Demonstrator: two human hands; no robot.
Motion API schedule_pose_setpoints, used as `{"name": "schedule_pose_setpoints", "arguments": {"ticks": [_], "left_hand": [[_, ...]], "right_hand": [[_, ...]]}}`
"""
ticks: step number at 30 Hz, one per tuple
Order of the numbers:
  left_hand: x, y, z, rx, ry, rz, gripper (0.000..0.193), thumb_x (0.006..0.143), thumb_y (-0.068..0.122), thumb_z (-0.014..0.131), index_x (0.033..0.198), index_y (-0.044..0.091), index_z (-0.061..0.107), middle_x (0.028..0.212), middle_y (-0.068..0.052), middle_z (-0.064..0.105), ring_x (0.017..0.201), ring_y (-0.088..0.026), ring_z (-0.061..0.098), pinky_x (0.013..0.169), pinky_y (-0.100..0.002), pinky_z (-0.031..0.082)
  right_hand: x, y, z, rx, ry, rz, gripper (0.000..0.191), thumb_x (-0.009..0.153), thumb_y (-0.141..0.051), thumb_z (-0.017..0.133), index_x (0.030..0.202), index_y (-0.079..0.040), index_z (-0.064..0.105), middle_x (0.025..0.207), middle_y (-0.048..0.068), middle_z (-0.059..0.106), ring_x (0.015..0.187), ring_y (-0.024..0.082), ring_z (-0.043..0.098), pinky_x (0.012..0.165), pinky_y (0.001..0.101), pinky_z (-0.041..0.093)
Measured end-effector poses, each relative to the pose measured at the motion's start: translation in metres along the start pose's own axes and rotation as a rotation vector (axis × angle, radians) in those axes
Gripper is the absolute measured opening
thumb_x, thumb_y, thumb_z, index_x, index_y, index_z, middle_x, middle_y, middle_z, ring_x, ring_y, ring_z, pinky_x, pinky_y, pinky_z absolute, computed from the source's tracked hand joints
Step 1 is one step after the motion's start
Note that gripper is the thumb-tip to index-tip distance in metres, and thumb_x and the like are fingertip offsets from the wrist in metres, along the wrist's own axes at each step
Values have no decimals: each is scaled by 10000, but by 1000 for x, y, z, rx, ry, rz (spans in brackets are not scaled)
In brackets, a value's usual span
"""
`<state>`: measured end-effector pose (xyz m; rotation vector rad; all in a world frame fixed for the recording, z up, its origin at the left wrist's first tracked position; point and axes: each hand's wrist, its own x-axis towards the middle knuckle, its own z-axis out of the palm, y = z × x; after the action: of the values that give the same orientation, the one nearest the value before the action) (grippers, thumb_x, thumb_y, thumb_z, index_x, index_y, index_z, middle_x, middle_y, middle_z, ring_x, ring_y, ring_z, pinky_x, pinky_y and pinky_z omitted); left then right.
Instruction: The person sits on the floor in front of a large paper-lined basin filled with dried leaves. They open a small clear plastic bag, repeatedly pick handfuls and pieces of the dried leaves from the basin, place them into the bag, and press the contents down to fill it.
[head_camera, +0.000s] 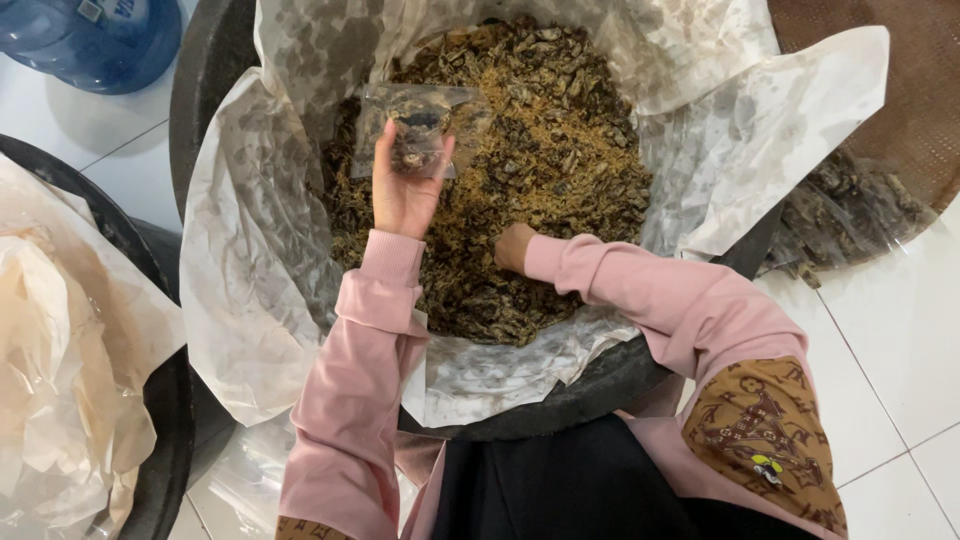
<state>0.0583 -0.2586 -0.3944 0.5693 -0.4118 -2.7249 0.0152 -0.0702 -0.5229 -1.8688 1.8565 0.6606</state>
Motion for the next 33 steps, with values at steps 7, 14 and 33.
{"name": "schedule_pose_setpoints", "arguments": {"ticks": [7, 14, 33], "left_hand": [[1, 2, 0, 4, 33, 10, 531, 876, 274, 805, 1267, 21, 551, 1262, -169, 602, 1140, -310, 638, 1053, -493, 604], [2, 5, -1, 3, 19, 2, 547, 879, 296, 788, 1288, 25, 547, 1274, -150, 610, 1146, -296, 633, 1041, -490, 606], [7, 6, -9, 36, 23, 8, 578, 880, 314, 790, 1306, 28, 524, 1292, -151, 587, 1172, -289, 615, 1059, -482, 594]], "right_hand": [[-17, 49, -47, 223, -284, 137, 199, 853, -257, 809, 993, -116, 789, 976, 94, 780, 898, 259, 770, 745, 383, 645], [-74, 81, -74, 555, 209, 57, 129, 800, -173, 818, 927, -190, 808, 960, 26, 811, 860, 237, 764, 753, 408, 604], [-21, 33, -30, 206, -163, -71, 108, 845, -224, 792, 920, -148, 805, 926, 46, 777, 904, 255, 750, 741, 427, 591]]}}
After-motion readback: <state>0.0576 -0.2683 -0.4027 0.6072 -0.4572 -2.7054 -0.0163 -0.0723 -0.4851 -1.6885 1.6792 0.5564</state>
